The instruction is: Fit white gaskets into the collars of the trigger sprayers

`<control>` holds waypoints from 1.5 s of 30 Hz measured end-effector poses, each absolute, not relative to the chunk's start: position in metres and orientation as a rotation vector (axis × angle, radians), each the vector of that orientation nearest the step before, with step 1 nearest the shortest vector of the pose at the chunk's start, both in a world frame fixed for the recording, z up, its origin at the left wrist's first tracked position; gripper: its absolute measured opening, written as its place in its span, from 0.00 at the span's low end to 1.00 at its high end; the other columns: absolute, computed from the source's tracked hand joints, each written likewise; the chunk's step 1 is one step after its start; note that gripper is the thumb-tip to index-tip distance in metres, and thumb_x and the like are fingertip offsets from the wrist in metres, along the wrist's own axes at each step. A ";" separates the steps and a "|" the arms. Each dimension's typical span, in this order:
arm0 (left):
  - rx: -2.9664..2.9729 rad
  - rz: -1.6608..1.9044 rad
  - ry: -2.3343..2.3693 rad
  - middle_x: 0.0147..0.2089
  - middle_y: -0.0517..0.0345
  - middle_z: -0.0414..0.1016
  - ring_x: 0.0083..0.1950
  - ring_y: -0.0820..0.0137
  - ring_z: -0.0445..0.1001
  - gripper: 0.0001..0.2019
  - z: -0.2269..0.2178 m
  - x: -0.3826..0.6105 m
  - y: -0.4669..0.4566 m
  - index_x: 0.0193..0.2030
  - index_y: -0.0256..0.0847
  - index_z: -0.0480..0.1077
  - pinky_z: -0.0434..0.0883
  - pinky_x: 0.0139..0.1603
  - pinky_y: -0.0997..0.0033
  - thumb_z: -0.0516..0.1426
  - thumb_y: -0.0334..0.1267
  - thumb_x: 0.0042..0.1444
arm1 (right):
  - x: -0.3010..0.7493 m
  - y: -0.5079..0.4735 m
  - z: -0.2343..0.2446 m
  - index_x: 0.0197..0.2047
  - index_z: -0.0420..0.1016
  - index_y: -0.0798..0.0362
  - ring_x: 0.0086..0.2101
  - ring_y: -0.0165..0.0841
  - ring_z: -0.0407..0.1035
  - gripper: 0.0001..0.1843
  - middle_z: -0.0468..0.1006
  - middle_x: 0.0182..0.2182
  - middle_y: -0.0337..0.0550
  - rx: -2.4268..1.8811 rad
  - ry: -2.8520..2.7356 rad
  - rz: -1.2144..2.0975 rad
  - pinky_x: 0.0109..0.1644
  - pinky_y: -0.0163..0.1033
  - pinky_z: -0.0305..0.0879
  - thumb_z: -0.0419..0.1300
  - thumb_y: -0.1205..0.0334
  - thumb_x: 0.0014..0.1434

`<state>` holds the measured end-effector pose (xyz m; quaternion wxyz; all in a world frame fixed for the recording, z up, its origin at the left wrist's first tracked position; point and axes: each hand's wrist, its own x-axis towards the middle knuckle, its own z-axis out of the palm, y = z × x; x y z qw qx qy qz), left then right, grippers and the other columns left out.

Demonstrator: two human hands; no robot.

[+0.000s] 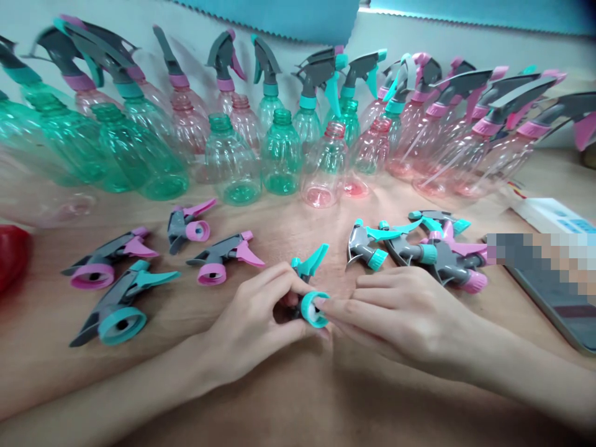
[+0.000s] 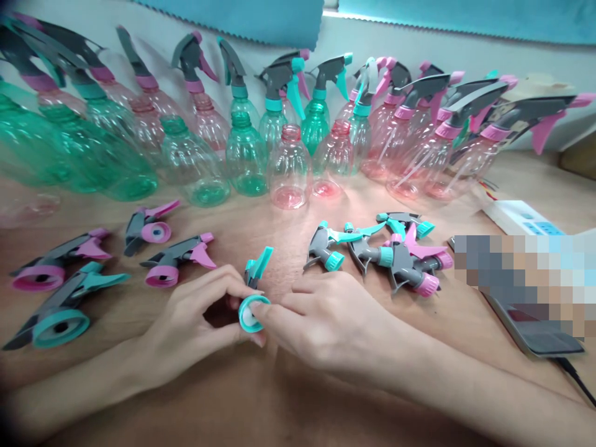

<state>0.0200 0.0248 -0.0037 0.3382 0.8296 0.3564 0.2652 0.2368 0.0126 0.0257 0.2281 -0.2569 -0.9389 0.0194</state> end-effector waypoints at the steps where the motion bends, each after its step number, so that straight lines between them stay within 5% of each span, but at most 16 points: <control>1: 2.167 0.694 0.917 0.31 0.63 0.64 0.32 0.74 0.66 0.09 -0.003 0.020 0.024 0.37 0.39 0.70 0.64 0.32 0.76 0.64 0.36 0.51 | 0.236 0.012 0.025 0.40 0.75 0.58 0.22 0.28 0.61 0.11 0.72 0.20 0.37 -0.700 -2.568 0.054 0.25 0.36 0.54 0.51 0.70 0.64; 9: 2.166 0.706 0.931 0.30 0.63 0.64 0.30 0.75 0.65 0.09 -0.001 0.021 0.024 0.38 0.40 0.70 0.64 0.30 0.76 0.64 0.37 0.51 | 0.225 0.010 0.021 0.31 0.73 0.57 0.21 0.26 0.65 0.10 0.72 0.20 0.36 -0.783 -2.425 0.206 0.24 0.33 0.55 0.53 0.69 0.62; 16: 2.127 0.713 0.954 0.31 0.63 0.64 0.31 0.74 0.65 0.08 -0.002 0.022 0.025 0.37 0.40 0.71 0.63 0.30 0.75 0.64 0.35 0.51 | 0.227 0.006 0.020 0.35 0.72 0.57 0.21 0.26 0.67 0.05 0.74 0.22 0.36 -0.926 -2.414 0.256 0.23 0.33 0.55 0.56 0.67 0.60; 21: 2.146 0.695 0.967 0.31 0.63 0.65 0.32 0.74 0.66 0.08 -0.002 0.022 0.025 0.37 0.40 0.71 0.64 0.31 0.76 0.64 0.35 0.51 | 0.225 0.006 0.026 0.30 0.71 0.57 0.19 0.25 0.63 0.09 0.70 0.19 0.35 -0.905 -2.444 0.253 0.22 0.32 0.53 0.53 0.68 0.61; 29: 2.147 0.668 0.918 0.31 0.64 0.64 0.32 0.74 0.66 0.09 -0.003 0.020 0.025 0.37 0.41 0.70 0.63 0.31 0.76 0.65 0.35 0.50 | 0.230 0.009 0.026 0.36 0.71 0.56 0.23 0.25 0.64 0.11 0.72 0.23 0.37 -0.808 -2.559 0.369 0.25 0.33 0.55 0.48 0.68 0.65; 37: 2.120 0.687 0.970 0.30 0.65 0.63 0.30 0.76 0.65 0.09 0.002 0.024 0.026 0.36 0.40 0.71 0.63 0.29 0.77 0.65 0.34 0.49 | 0.235 0.012 0.029 0.34 0.71 0.55 0.26 0.30 0.68 0.11 0.75 0.26 0.41 -0.868 -2.628 0.172 0.27 0.36 0.55 0.50 0.66 0.65; 41: 2.212 0.684 0.960 0.32 0.64 0.63 0.32 0.75 0.65 0.09 -0.001 0.022 0.025 0.39 0.41 0.71 0.64 0.31 0.76 0.64 0.35 0.50 | 0.230 0.004 0.028 0.30 0.71 0.56 0.20 0.31 0.64 0.13 0.71 0.19 0.40 -1.037 -2.639 0.054 0.22 0.37 0.47 0.49 0.65 0.64; 45: 2.314 0.692 0.929 0.34 0.63 0.63 0.33 0.74 0.66 0.10 -0.002 0.022 0.024 0.42 0.41 0.70 0.64 0.32 0.75 0.63 0.34 0.53 | 0.232 -0.004 0.037 0.32 0.73 0.54 0.20 0.31 0.62 0.05 0.72 0.20 0.38 -1.150 -2.693 0.132 0.22 0.36 0.45 0.56 0.68 0.58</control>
